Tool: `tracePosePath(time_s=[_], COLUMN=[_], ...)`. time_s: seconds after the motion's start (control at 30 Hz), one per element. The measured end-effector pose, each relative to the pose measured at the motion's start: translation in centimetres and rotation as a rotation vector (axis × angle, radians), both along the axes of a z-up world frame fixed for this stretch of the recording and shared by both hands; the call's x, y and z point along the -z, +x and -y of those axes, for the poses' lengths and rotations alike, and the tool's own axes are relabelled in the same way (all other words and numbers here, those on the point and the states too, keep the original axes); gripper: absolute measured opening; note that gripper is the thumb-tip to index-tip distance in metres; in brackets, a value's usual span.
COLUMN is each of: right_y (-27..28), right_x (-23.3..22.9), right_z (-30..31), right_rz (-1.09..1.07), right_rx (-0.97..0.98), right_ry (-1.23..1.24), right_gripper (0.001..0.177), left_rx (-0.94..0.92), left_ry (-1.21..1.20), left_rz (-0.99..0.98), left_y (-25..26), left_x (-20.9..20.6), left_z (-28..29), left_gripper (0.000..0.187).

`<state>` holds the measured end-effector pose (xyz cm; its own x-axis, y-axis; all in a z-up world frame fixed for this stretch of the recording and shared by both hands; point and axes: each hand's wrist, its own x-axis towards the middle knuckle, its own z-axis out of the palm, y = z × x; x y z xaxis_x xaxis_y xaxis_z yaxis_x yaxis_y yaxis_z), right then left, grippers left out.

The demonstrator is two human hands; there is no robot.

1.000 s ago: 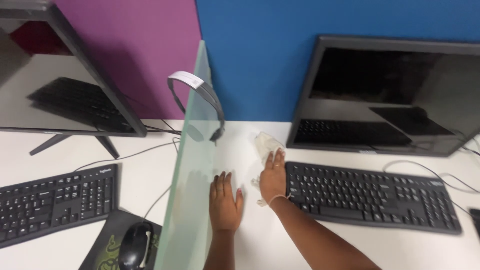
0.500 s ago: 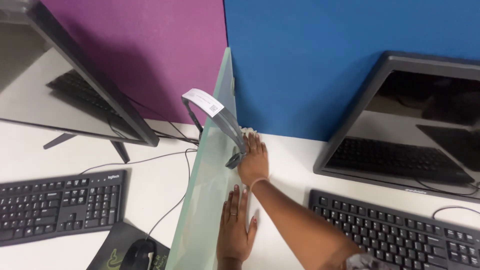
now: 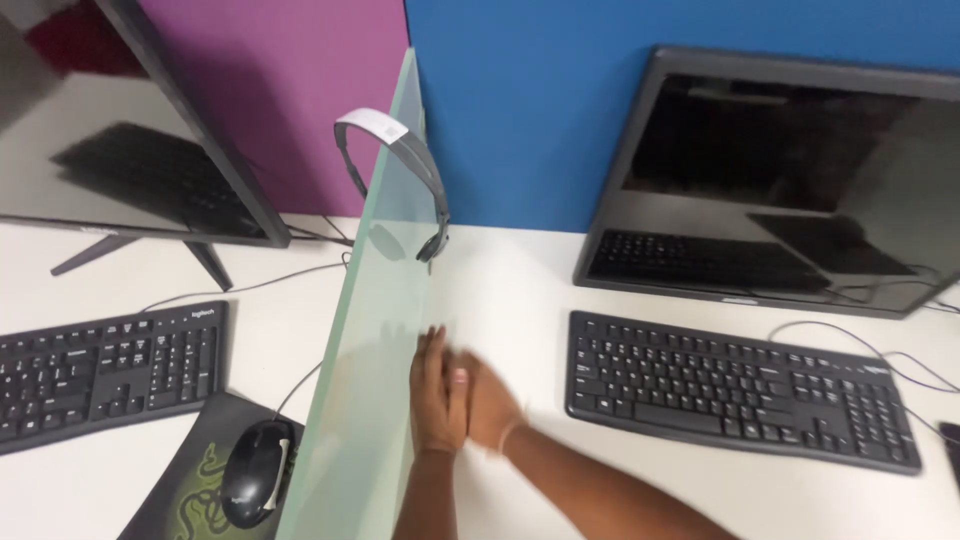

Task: Cleaning a computer workstation including the desk surface, monitor, keyboard, mouse, and glass partitions.

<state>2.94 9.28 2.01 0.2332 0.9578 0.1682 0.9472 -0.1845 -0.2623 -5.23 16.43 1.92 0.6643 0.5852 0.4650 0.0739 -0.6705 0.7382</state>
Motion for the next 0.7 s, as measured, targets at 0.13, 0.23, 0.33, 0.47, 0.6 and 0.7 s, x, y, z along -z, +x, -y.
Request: tracePosePath(time_s=[0.13,0.23,0.33,0.47,0.6,0.7], right_y=[-8.9,-13.5,-13.5,-11.6,-10.3,-11.3], right_x=[-2.0,-2.1,-0.5,2.7,2.8,1.0], right_z=[6.8,10.8,14.2,16.7,15.8,14.6], right_rz=[-0.427,-0.617,-0.577,-0.419,-0.326,0.004], right_rx=[0.057,0.058,0.038,0.096,0.134,0.218], right_ry=[0.031,-0.109,-0.152,-0.010,0.084,0.307], right_gripper=[0.051,0.038,0.031,0.046,0.058,0.053], left_rx=[-0.152,-0.173,-0.136,-0.009,0.042,0.037], left_ry=[-0.311,-0.310,-0.326,-0.324,-0.338,-0.336], left_rz=[-0.088,-0.181,-0.242,-0.232,-0.219,-0.227], left_y=[-4.6,-8.9,-13.1,-17.4,-18.4,-18.0], left_x=[-1.3,-1.5,-2.4,-2.9,-2.2,-1.4], left_z=[4.3,6.1,8.1,8.8,8.9,8.7], left_gripper=[0.042,0.039,0.038,0.043,0.046,0.046])
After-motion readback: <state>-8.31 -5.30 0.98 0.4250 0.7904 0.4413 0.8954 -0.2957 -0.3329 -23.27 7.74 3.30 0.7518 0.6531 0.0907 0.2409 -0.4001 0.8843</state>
